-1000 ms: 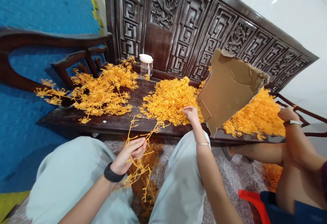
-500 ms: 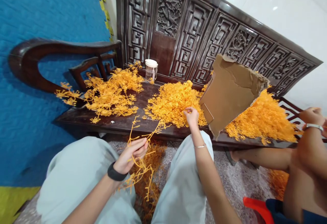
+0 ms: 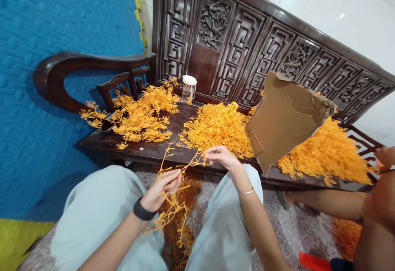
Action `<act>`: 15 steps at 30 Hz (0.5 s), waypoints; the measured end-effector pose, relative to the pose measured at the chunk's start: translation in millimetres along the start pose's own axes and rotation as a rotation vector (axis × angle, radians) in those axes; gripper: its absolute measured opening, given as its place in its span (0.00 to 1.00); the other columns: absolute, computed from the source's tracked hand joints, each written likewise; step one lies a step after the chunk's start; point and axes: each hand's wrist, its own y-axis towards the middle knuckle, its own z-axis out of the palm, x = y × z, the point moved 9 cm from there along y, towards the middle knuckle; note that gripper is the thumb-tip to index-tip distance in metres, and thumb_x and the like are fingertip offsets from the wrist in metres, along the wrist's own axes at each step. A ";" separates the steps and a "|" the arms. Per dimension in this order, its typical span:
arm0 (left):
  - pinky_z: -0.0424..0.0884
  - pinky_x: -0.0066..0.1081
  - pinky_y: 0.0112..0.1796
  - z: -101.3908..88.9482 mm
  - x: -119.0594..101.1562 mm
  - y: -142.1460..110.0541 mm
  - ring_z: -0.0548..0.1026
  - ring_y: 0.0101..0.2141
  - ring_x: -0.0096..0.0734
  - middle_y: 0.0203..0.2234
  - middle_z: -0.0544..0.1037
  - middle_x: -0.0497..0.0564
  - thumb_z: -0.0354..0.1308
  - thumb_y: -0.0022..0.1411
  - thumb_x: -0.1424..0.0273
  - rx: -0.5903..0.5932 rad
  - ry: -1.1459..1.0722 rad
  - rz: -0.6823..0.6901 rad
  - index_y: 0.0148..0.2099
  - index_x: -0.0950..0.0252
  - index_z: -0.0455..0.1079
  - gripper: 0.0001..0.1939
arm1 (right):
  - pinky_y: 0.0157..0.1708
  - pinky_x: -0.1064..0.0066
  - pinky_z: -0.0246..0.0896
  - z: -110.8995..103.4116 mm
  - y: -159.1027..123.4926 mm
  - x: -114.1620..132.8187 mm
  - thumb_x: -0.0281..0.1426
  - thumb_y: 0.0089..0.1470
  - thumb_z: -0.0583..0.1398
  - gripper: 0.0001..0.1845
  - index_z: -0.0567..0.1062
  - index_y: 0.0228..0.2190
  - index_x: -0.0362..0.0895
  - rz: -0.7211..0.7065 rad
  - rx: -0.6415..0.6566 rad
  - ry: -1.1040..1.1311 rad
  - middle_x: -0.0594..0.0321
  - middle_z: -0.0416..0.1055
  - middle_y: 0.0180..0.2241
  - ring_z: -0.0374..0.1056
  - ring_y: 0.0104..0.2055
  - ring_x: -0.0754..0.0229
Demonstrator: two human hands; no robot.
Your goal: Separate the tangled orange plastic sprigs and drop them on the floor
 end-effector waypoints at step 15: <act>0.41 0.21 0.15 21.7 10.6 15.6 0.44 0.12 0.15 0.07 0.48 0.36 0.59 0.50 0.60 0.066 0.022 -0.038 0.21 0.68 0.65 0.16 | 0.27 0.71 0.52 -45.6 -34.8 44.8 0.34 0.49 0.54 0.09 0.68 0.23 0.42 -0.384 -0.809 -0.735 0.63 0.65 0.22 0.57 0.23 0.65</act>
